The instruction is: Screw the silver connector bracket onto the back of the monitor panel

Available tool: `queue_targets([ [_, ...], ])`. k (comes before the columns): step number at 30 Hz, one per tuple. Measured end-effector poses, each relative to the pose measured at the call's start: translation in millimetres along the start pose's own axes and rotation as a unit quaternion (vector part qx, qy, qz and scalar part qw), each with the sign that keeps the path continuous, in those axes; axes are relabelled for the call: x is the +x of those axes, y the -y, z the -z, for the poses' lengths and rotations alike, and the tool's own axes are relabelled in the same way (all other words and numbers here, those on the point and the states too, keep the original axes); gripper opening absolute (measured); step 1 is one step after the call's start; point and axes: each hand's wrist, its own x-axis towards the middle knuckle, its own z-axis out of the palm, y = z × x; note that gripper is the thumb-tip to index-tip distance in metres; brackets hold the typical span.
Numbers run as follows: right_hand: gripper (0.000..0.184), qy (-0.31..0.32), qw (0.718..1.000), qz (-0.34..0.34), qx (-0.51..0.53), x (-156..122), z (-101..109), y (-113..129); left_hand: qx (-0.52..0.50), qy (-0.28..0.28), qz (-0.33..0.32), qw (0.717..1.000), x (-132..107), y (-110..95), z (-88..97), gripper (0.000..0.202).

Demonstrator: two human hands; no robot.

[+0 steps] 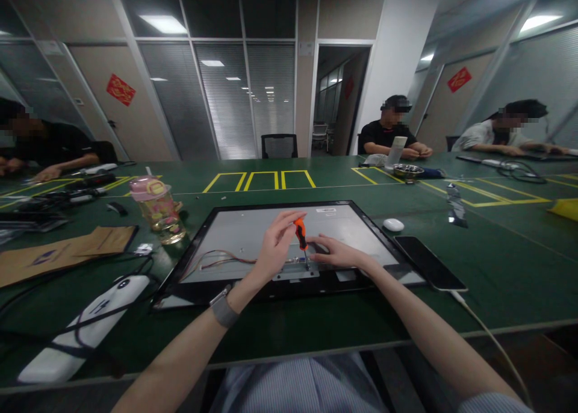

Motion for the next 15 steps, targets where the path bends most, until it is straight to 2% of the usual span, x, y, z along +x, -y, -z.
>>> queue_targets([
  [3, 0.053, 0.000, 1.000, -0.001, 0.002, -0.2, -0.2, -0.3, -0.023, 0.014, 0.007, 1.000, -1.5, -1.4, -1.6, 0.028],
  [9, 0.056, 0.007, 1.000, -0.018, -0.003, -0.4, 1.0, 3.1, 0.048, -0.032, -0.009, 0.998, -2.4, 1.6, -2.7, 0.022],
  [15, 0.055, 0.007, 1.000, -0.013, 0.005, -1.6, 2.0, 4.0, -0.006, 0.001, 0.012, 1.000, -0.6, -3.2, 0.6, 0.029],
])
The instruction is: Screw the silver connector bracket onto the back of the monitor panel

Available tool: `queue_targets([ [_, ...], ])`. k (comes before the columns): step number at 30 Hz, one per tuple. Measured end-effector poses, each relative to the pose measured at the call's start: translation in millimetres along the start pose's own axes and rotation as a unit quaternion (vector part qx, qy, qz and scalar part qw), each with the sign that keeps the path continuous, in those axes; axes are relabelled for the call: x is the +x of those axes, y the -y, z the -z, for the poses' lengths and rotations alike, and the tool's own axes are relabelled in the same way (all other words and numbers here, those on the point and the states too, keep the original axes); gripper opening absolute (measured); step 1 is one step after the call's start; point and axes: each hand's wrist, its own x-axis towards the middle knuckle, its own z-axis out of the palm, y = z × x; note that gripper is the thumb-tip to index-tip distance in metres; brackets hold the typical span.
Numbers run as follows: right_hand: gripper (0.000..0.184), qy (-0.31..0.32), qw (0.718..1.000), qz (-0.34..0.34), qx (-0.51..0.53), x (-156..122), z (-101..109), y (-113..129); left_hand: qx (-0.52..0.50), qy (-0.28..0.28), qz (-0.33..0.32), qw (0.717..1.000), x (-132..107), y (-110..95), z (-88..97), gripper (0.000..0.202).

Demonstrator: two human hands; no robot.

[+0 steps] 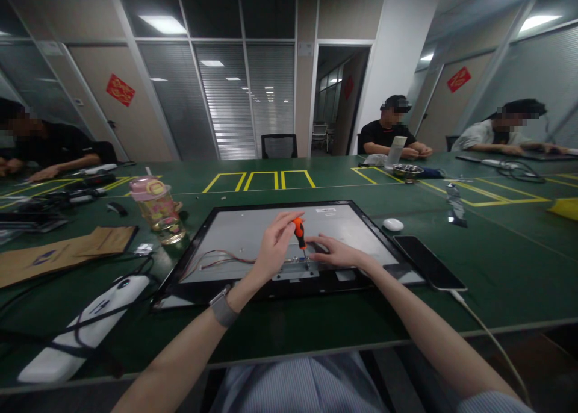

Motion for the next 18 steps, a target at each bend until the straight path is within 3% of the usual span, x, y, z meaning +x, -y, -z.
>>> queue_targets([
  [4, 0.057, 0.001, 1.000, -0.012, 0.000, -0.6, 0.0, 0.4, -0.042, 0.005, 0.039, 0.998, -0.8, 3.5, -1.5, 0.030],
  [10, 0.056, -0.006, 1.000, 0.000, -0.007, 0.8, -0.5, -1.6, 0.003, -0.057, 0.026, 0.998, 0.0, 6.9, -2.3, 0.022],
  [18, 0.056, -0.003, 1.000, -0.002, -0.006, 1.0, -0.3, -2.2, -0.031, -0.032, 0.037, 0.998, 0.3, 3.8, 0.6, 0.024],
])
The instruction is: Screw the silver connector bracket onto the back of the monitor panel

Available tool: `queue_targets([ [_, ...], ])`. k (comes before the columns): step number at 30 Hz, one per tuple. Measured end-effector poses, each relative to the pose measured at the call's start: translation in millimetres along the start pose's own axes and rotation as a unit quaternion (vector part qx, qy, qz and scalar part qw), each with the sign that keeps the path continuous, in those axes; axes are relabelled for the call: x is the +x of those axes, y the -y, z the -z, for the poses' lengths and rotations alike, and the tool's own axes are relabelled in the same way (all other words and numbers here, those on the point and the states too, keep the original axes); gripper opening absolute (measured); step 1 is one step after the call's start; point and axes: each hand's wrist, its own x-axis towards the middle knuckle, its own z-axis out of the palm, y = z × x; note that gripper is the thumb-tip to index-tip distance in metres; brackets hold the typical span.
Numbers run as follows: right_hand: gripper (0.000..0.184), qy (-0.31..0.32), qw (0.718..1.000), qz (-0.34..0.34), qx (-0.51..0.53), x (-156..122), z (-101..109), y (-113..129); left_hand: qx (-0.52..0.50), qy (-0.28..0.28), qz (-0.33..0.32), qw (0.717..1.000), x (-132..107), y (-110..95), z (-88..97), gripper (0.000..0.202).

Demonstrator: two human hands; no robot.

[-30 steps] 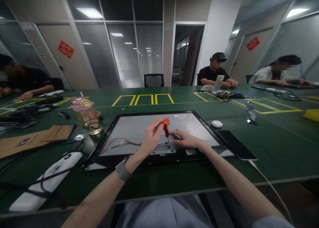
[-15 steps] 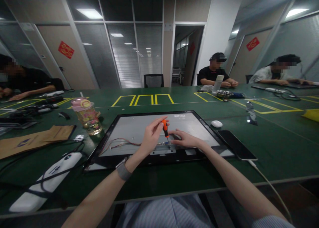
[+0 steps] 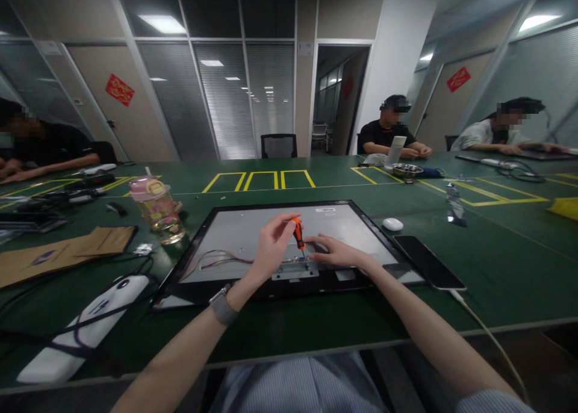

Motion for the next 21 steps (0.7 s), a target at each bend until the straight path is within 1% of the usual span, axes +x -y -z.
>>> queue_targets([
  [4, 0.058, 0.006, 1.000, -0.012, 0.003, -0.8, 0.3, 0.1, 0.032, -0.014, -0.015, 0.999, 0.0, -0.1, -1.0, 0.020],
  [9, 0.058, 0.004, 1.000, -0.015, 0.001, -0.9, 0.7, 0.4, 0.041, -0.030, -0.011, 0.999, 1.2, -0.6, -2.1, 0.019],
  [14, 0.057, 0.003, 1.000, -0.007, -0.006, -0.2, 0.7, 1.3, 0.040, -0.013, -0.011, 0.999, 1.4, 0.2, -1.0, 0.024],
  [18, 0.057, -0.001, 1.000, -0.002, -0.010, 0.0, 0.6, 1.9, 0.004, 0.009, 0.005, 1.000, 1.8, 4.8, -0.3, 0.028],
  [21, 0.056, -0.001, 1.000, -0.002, -0.007, -0.3, 0.5, 1.9, 0.015, -0.006, -0.005, 1.000, 2.4, 6.6, 0.1, 0.024],
])
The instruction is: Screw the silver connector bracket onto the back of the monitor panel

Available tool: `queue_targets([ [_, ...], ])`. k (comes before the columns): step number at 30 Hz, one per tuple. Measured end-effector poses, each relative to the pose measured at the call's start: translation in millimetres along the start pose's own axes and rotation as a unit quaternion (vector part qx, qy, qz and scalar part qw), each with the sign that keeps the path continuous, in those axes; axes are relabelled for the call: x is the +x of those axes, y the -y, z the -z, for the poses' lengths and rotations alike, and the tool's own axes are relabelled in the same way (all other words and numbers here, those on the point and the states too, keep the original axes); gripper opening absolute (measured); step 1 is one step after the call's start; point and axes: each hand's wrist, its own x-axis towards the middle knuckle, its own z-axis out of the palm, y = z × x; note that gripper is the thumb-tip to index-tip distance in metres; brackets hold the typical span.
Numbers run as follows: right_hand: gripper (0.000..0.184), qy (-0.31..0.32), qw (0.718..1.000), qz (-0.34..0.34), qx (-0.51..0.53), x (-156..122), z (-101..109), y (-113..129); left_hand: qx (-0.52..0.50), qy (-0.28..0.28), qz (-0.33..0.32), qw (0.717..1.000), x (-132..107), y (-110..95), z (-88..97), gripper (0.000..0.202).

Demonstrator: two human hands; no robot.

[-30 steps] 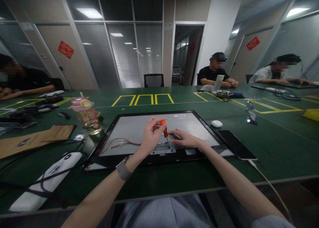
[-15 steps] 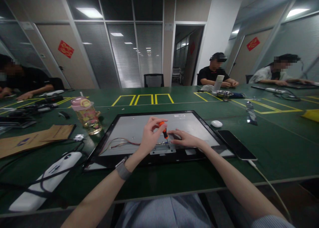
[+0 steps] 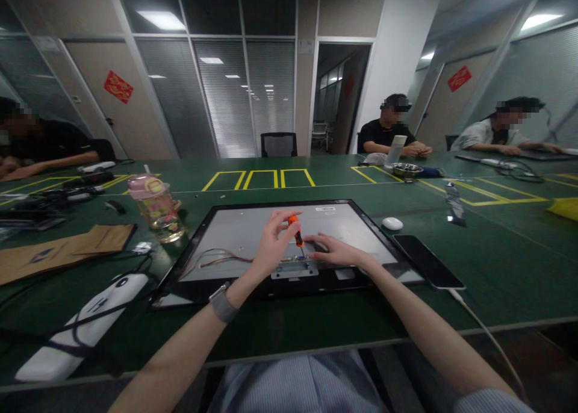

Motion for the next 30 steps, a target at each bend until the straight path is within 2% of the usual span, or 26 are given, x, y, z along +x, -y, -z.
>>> queue_targets([
  [4, 0.057, 0.001, 1.000, -0.002, 0.005, -0.2, 0.5, 1.0, 0.023, -0.041, -0.011, 0.999, -0.4, -1.4, 0.0, 0.019],
  [10, 0.055, 0.002, 1.000, 0.003, 0.000, 0.5, 1.3, 2.9, -0.051, -0.009, 0.018, 0.998, -0.8, -0.8, 0.3, 0.028],
  [17, 0.056, 0.003, 1.000, 0.003, 0.004, -0.6, 1.5, 3.2, 0.038, -0.036, -0.012, 0.999, -0.3, 0.3, -1.0, 0.021],
  [25, 0.055, 0.002, 1.000, -0.003, 0.002, -0.9, 2.0, 4.5, -0.014, -0.029, 0.009, 0.999, -3.8, 1.8, -2.0, 0.026],
  [30, 0.057, 0.003, 1.000, 0.005, 0.005, 0.6, -0.2, -0.8, 0.053, -0.046, -0.035, 0.997, -2.8, 0.9, -2.4, 0.019],
])
